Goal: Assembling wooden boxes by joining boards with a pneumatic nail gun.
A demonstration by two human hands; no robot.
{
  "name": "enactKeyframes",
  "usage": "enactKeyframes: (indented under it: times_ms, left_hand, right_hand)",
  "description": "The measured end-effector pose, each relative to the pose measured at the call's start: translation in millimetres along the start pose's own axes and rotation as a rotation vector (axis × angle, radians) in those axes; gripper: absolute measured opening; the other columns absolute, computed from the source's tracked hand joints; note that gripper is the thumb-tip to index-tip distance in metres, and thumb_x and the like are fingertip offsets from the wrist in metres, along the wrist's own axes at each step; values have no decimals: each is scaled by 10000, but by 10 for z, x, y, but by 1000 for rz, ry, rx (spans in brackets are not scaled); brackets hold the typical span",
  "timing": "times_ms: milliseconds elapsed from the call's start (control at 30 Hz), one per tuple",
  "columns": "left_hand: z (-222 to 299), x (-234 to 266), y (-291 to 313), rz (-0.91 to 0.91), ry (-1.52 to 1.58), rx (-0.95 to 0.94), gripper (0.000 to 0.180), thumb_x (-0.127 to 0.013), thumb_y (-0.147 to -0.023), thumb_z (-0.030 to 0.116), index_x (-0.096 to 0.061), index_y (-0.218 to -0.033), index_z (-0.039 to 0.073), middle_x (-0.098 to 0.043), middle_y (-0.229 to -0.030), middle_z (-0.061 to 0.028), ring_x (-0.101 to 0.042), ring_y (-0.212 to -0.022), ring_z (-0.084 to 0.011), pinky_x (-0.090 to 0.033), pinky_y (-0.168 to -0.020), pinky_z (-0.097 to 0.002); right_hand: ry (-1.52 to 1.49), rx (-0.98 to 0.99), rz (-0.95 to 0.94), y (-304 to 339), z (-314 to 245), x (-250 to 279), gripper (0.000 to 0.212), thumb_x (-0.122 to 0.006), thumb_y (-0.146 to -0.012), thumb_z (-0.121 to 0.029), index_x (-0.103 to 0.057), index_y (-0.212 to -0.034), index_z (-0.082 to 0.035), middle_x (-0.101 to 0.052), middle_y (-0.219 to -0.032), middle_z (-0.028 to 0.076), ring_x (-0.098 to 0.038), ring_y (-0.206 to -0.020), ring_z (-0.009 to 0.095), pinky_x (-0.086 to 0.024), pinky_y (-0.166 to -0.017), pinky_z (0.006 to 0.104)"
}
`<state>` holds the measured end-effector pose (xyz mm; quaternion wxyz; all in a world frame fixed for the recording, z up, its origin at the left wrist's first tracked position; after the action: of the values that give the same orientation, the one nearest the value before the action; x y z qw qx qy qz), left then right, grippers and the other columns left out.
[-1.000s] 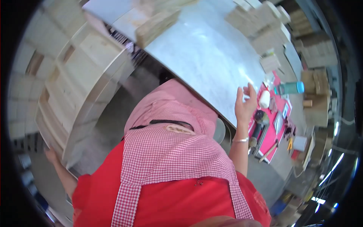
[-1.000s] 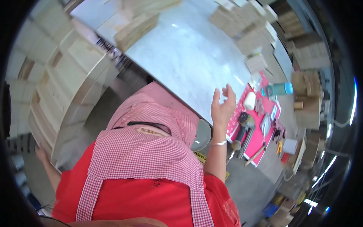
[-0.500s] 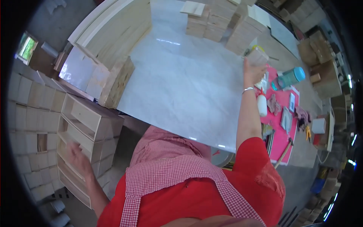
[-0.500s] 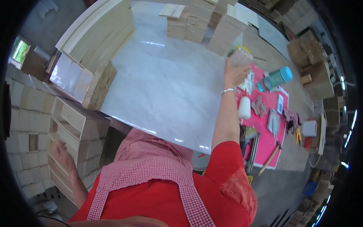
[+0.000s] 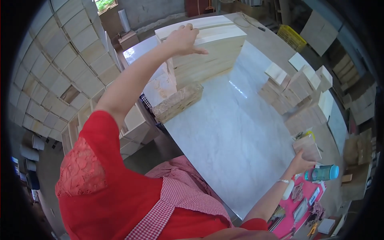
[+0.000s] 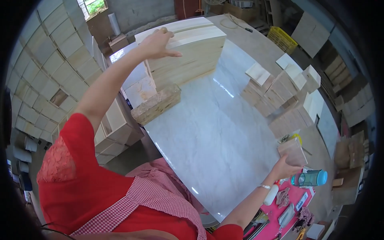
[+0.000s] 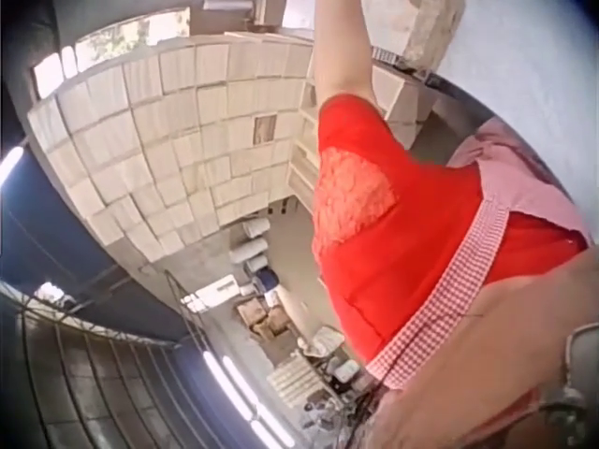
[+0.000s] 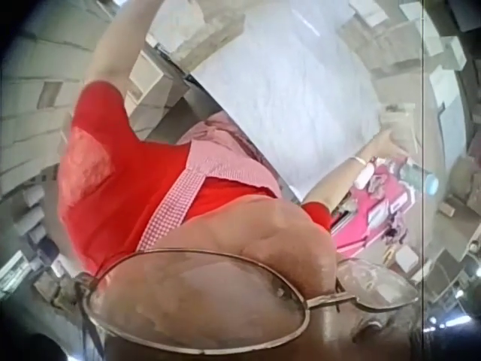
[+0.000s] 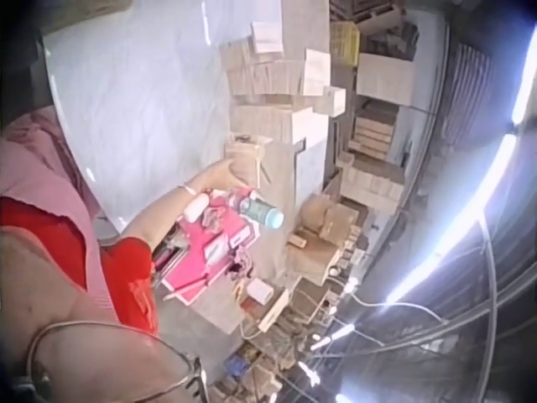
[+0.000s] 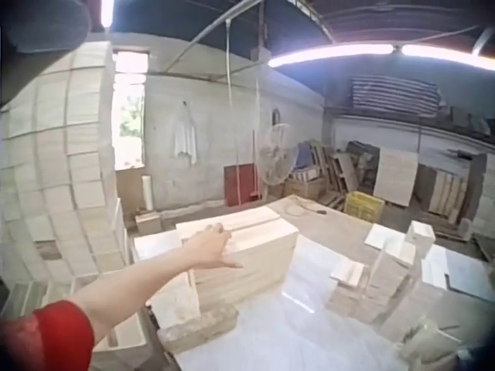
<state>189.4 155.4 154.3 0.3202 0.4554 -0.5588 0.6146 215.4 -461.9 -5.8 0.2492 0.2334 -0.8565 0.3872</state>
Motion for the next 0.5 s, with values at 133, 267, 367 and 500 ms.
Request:
enactKeyframes:
  times_ms: [133, 267, 367, 500]
  left_hand:
    - [-205, -285, -499, -325, -107, -9, 780, -743, -693, 603, -623, -1130, -31, -623, -1168, -195, -592, -1092, -338, -482, -912, -437]
    - [-145, -210, -521, -428, -64, -78, 643, -722, -737, 546, -659, -1075, 2, -656, -1095, -203, -620, -1025, -362, -492, -884, -426]
    - [-216, -97, -560, -285, 10, -82, 510, -694, -783, 464, -680, -1049, 29, -666, -1065, -202, -630, -987, -370, -500, -861, -423]
    - [-146, 287, -207, 29, 132, -145, 308, -624, -844, 275, -681, -1069, 72, -664, -1063, -185, -633, -945, -373, -509, -822, -420]
  right_hand:
    - [-138, 276, 36, 388, -55, 456, 965, -801, -744, -326, -262, -1432, 82, -413, -1387, 297, -441, -1265, 416, -366, -1064, 446]
    - [-176, 271, -80, 960, -36, 868, 951, -813, -746, -205, -236, -1445, 81, -384, -1419, 280, -421, -1297, 375, -362, -1071, 425]
    - [-449, 156, -244, 1333, 52, 918, 916, -779, -778, -113, -200, -1468, 55, -357, -1450, 238, -418, -1304, 327, -380, -1064, 412]
    - [-721, -72, -538, 1614, 95, 828, 918, -752, -770, -33, -179, -1485, 21, -349, -1461, 228, -399, -1330, 336, -397, -1062, 441]
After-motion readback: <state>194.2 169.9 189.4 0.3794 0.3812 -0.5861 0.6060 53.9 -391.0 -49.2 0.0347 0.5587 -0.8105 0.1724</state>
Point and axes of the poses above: each hand's wrist, its own y-axis away from the middle knuckle, its own x-axis out of the back of the hand, z = x × y, the point moved 7 cm from there along -y, towards the middle knuckle
